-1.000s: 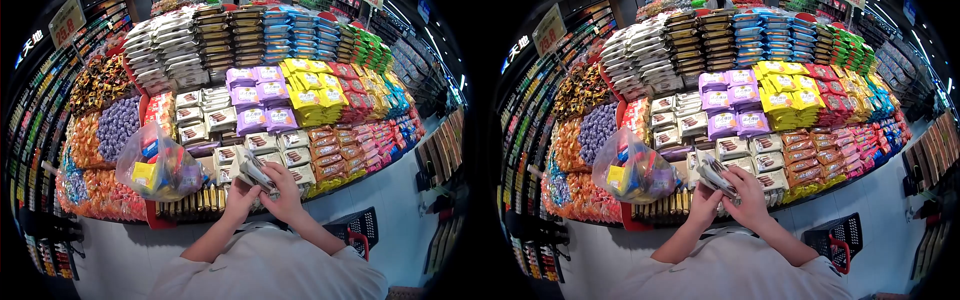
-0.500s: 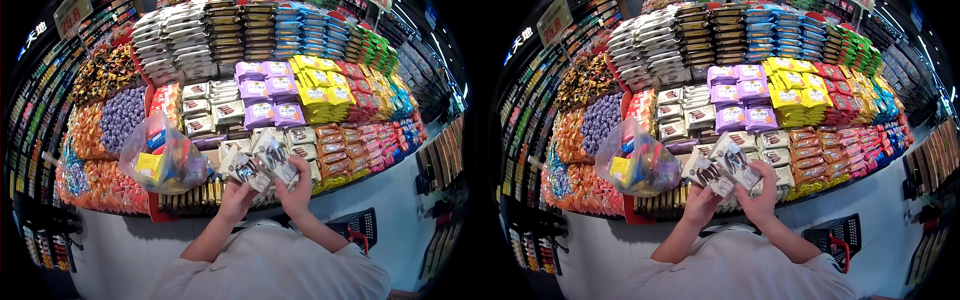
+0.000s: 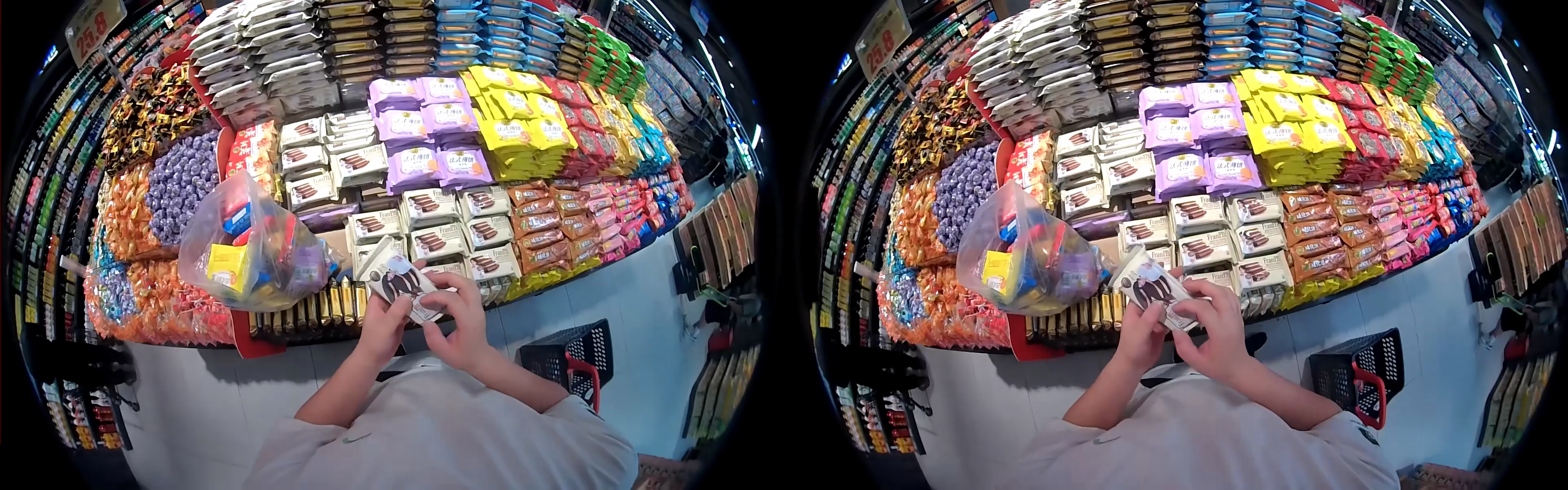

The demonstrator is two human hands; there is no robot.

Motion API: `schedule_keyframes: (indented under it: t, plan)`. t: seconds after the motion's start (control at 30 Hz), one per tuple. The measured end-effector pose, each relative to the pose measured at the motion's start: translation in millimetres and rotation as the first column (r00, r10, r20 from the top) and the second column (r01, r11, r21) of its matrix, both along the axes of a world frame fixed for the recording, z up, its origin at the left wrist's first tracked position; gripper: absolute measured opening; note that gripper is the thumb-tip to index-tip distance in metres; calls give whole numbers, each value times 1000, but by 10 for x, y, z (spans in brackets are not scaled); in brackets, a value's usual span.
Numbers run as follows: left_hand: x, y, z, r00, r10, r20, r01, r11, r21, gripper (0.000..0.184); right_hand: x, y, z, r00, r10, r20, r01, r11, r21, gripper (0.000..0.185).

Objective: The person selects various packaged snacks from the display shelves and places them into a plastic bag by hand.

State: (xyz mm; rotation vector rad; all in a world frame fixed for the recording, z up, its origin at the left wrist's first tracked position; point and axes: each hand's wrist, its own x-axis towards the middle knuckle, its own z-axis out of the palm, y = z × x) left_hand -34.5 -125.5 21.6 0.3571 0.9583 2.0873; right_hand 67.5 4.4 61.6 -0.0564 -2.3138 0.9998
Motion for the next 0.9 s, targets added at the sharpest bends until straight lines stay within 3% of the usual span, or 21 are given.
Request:
schedule_keyframes:
  t: [0.13, 0.2, 0.23, 0.27, 0.33, 0.37, 0.4, 0.57, 0.73, 0.8, 0.87, 0.9]
  plan:
    - [51, 27, -92, 998, 11, -56, -8, 999, 51, 72, 76, 139, -27, 999, -14, -44, 10, 997, -83, 45]
    - [102, -40, -94, 999, -47, -9, 48, 998, 50, 73, 142, 189, 62, 995, -18, 95, 58, 898, -437, 53]
    - [134, -94, -133, 991, -111, -74, 108, 993, -49, 67, 171, 245, 69, 993, 89, 78, -27, 810, -586, 62]
    - [168, -124, -154, 975, -177, -135, 157, 976, -151, 62, 215, 294, 119, 993, 92, 71, -33, 811, -584, 62]
    - [242, -122, -148, 946, -207, -249, 170, 972, -163, 62, 311, 390, 254, 930, 302, 208, -123, 792, -598, 68]
    - [284, -123, -141, 900, -251, -356, 176, 957, -232, 62, 343, 447, 251, 920, 325, 220, -200, 871, -449, 70]
    - [327, -127, -123, 841, -298, -451, 170, 938, -303, 62, 368, 482, 229, 918, 336, 210, -215, 868, -447, 70]
    - [604, -179, 37, 848, -354, -394, 176, 890, -421, 70, 590, 551, 267, 864, 412, 288, -222, 827, -516, 66]
    - [950, -75, 357, 865, -280, -415, -21, 808, -589, 82, 883, 639, 77, 916, 327, 233, -142, 806, -575, 62]
    - [1093, 19, 254, 735, -207, -645, -271, 783, -560, 83, 1010, 740, -154, 970, 177, 164, -55, 826, -561, 57]
    - [1265, 123, 414, 506, -233, -830, -475, 728, -494, 85, 1110, 835, -305, 993, 79, 89, 10, 696, -718, 53]
    - [1344, 195, 491, 504, -250, -827, -467, 727, -504, 85, 1154, 886, -351, 998, 29, 53, 19, 672, -740, 54]
